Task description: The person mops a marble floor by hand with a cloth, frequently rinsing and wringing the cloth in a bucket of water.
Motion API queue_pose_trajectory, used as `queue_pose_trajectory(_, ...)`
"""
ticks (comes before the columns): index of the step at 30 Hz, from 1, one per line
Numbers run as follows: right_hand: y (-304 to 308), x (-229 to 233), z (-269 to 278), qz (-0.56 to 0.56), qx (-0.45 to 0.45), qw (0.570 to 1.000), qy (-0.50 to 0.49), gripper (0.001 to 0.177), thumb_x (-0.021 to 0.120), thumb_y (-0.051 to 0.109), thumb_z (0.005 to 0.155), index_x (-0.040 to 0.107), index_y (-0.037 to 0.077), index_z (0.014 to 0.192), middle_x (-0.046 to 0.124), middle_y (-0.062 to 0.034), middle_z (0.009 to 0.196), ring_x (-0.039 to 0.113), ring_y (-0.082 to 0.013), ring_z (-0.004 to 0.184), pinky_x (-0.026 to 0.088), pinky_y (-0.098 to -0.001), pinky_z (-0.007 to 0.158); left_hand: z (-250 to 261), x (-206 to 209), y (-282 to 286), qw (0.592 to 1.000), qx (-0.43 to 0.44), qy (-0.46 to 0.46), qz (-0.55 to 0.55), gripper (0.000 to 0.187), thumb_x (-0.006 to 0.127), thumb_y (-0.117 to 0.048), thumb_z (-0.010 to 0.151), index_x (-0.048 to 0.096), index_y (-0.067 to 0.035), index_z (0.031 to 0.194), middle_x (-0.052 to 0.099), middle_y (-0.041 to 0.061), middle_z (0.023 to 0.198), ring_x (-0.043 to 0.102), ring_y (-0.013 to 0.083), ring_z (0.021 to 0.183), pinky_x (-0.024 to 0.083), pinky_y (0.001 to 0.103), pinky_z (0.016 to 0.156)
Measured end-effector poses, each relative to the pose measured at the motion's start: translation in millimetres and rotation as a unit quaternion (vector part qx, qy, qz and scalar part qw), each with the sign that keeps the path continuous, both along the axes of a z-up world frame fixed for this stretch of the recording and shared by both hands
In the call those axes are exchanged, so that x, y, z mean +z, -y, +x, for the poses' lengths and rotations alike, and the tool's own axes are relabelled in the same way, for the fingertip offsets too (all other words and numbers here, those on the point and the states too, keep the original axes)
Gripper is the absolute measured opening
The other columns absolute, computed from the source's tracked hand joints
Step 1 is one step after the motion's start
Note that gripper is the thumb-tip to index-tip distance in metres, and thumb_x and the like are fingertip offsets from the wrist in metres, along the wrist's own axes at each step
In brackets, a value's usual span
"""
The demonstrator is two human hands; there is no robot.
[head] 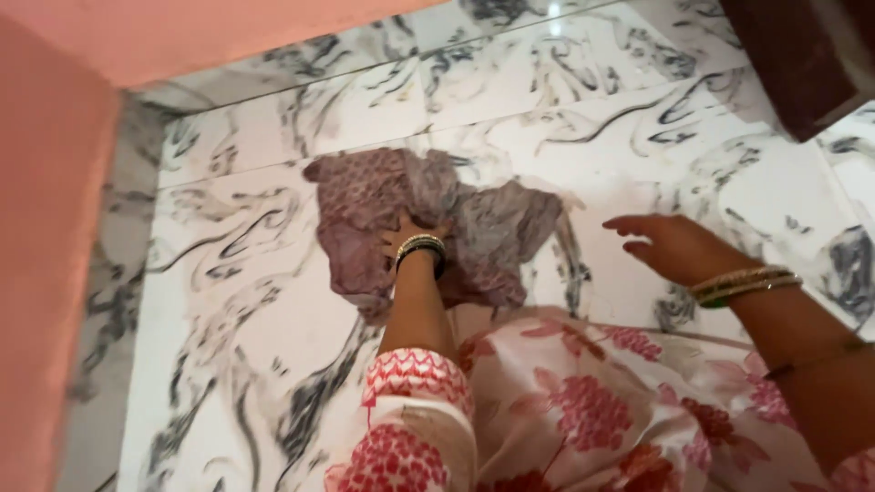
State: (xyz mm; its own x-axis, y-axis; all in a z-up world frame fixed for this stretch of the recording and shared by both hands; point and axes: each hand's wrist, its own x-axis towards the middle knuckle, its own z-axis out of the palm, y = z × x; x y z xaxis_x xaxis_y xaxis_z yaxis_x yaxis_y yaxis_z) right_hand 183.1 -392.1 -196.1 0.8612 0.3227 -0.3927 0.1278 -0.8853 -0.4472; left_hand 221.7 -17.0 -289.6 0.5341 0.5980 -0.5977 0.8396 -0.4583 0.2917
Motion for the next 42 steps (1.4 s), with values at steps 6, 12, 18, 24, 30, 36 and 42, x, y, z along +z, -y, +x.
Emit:
queue_pose_trajectory(6, 21.7, -38.2, 20.6, 0.063, 0.004, 0.993, 0.099, 0.056, 0.065, 0.020, 0.091, 0.053, 0.015, 0.146, 0.059, -0.0198, 0.141, 0.057, -0.0377, 0.127, 0.045, -0.0457, 0.106, 35.5, 4.9, 101.3, 0.998, -0.052, -0.023, 0.033, 0.112, 0.083, -0.066, 0.072, 0.019, -0.042, 0.161, -0.006, 0.015, 0.172, -0.005, 0.0438, 0.157, 0.014, 0.091, 0.103)
queue_pose_trajectory(12, -5.7, -81.7, 59.7, 0.236, -0.048, 0.949, 0.203, 0.053, 0.062, 0.014, 0.092, 0.054, 0.006, 0.144, 0.061, -0.0214, 0.139, 0.057, -0.0377, 0.127, 0.045, -0.0448, 0.108, 35.1, -11.8, 196.2, 0.966, -0.249, 0.055, 0.031, 0.091, 0.076, -0.065, 0.079, 0.032, -0.041, 0.155, 0.000, 0.012, 0.172, -0.008, 0.0416, 0.158, 0.003, 0.094, 0.102)
queue_pose_trajectory(18, -43.6, -132.1, 48.9, 0.113, -0.025, 0.949, 0.295, 0.053, 0.054, 0.035, 0.099, 0.051, 0.016, 0.149, 0.050, -0.0138, 0.154, 0.044, -0.0345, 0.144, 0.031, -0.0540, 0.120, 73.4, -31.3, 152.3, 0.931, -0.327, 0.154, 0.046, 0.112, 0.086, -0.055, 0.067, 0.029, -0.031, 0.160, 0.021, 0.016, 0.168, 0.018, 0.0389, 0.155, 0.014, 0.082, 0.113)
queue_pose_trajectory(24, -54.0, -129.9, 129.4, -0.157, 0.076, 0.982, 0.072, 0.075, 0.026, 0.065, 0.098, 0.023, 0.020, 0.158, 0.003, -0.0088, 0.169, 0.001, -0.0312, 0.154, -0.004, -0.0605, 0.120, 89.4, -15.5, 129.0, 0.938, -0.271, 0.042, 0.209, 0.098, 0.073, -0.066, 0.073, 0.032, -0.035, 0.157, 0.017, 0.008, 0.170, 0.009, 0.0315, 0.157, 0.005, 0.083, 0.109)
queue_pose_trajectory(30, -43.0, -130.3, 249.5, -0.132, 0.080, 0.970, 0.188, 0.071, 0.037, 0.063, 0.097, 0.028, 0.025, 0.156, 0.011, -0.0087, 0.166, 0.003, -0.0336, 0.153, -0.001, -0.0617, 0.119, 86.8, -40.0, 106.0, 0.936, -0.237, 0.141, 0.217, 0.074, 0.043, -0.073, 0.096, 0.035, -0.034, 0.158, 0.019, 0.015, 0.170, 0.011, 0.0356, 0.157, -0.003, 0.080, 0.113)
queue_pose_trajectory(36, -19.3, -157.0, 199.7, -0.025, 0.009, 0.961, 0.274, 0.032, 0.062, 0.042, 0.102, 0.067, 0.020, 0.125, 0.054, -0.0125, 0.135, 0.045, -0.0365, 0.134, 0.031, -0.0581, 0.115, 83.3, -34.0, 135.3, 0.940, -0.287, 0.003, 0.184, 0.086, 0.048, -0.071, 0.090, 0.023, -0.031, 0.162, 0.017, 0.012, 0.169, 0.013, 0.0348, 0.154, 0.013, 0.084, 0.108)
queue_pose_trajectory(42, 12.5, -135.1, 44.1, -0.042, -0.008, 0.974, 0.221, 0.058, 0.061, 0.053, 0.093, 0.059, 0.017, 0.138, 0.050, -0.0216, 0.139, 0.041, -0.0434, 0.134, 0.026, -0.0621, 0.112, 48.7, -2.3, 178.1, 0.938, -0.315, -0.082, 0.116, 0.097, 0.053, -0.071, 0.087, 0.005, -0.035, 0.163, 0.006, 0.010, 0.170, 0.006, 0.0378, 0.156, 0.026, 0.084, 0.103)
